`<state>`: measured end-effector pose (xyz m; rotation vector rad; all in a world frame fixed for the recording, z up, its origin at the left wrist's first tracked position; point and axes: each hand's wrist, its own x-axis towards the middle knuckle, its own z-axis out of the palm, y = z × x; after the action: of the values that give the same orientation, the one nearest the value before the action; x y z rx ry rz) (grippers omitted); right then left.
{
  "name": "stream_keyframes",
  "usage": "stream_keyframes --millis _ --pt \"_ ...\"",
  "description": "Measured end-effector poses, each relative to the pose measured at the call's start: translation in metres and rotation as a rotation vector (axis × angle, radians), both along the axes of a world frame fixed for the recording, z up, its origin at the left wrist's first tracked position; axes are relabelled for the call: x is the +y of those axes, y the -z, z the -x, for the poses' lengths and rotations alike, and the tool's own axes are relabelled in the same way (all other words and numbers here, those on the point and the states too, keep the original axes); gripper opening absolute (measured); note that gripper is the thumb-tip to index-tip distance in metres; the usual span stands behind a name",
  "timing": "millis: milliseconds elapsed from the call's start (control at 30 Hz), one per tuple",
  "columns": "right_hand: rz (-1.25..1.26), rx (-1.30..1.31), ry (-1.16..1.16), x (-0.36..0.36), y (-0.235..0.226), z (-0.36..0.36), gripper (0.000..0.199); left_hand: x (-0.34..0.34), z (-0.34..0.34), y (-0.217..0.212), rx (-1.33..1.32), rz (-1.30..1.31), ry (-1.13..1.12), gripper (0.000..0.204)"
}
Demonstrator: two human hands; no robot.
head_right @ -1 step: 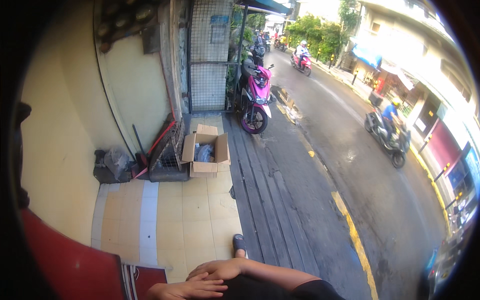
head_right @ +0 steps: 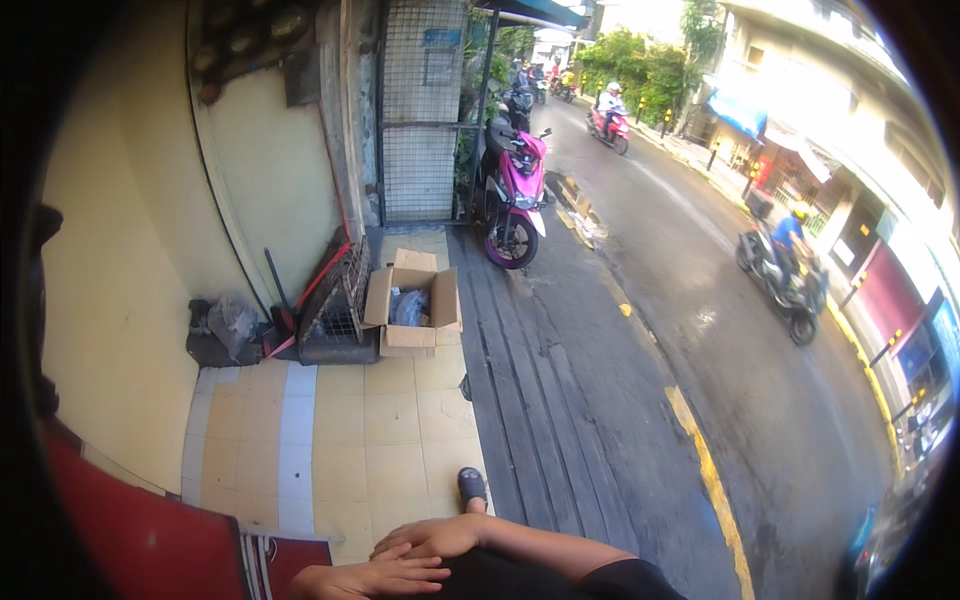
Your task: The person packs skewered meat into a plastic bag and secures it with clips. They then sweep the floor with a broom and dustpan. Finally, they use tongs to turn skewers on a charcoal grill and fan the coals with a woven fan.
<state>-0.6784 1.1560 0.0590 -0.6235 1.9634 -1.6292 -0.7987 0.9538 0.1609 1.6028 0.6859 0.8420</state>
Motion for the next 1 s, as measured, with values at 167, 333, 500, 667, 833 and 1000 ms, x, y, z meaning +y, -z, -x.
stream_keyframes --millis 167,333,500,667,833,1000 --pt "-0.02 0.153 -0.078 0.12 0.0 0.102 0.066 0.094 0.069 0.0 -0.14 0.037 -0.265 0.071" --pt "-0.013 0.096 -0.159 0.2 -0.009 0.187 0.07 0.135 0.148 0.009 0.138 -0.083 -0.588 0.077" --pt "0.049 -0.101 -0.222 0.231 -0.002 0.278 0.068 0.127 0.186 0.076 0.025 0.125 -0.908 0.08" --pt "0.043 -0.223 -0.352 0.217 0.008 0.409 0.067 0.094 0.254 0.118 -0.131 0.499 -1.12 0.077" --pt "-0.065 -0.215 -0.47 0.164 -0.007 0.56 0.061 0.053 0.378 0.117 -0.057 0.382 -1.345 0.067" --pt "-0.233 -0.186 -0.521 0.089 -0.029 0.703 0.05 -0.02 0.498 0.098 0.133 0.567 -1.533 0.047"
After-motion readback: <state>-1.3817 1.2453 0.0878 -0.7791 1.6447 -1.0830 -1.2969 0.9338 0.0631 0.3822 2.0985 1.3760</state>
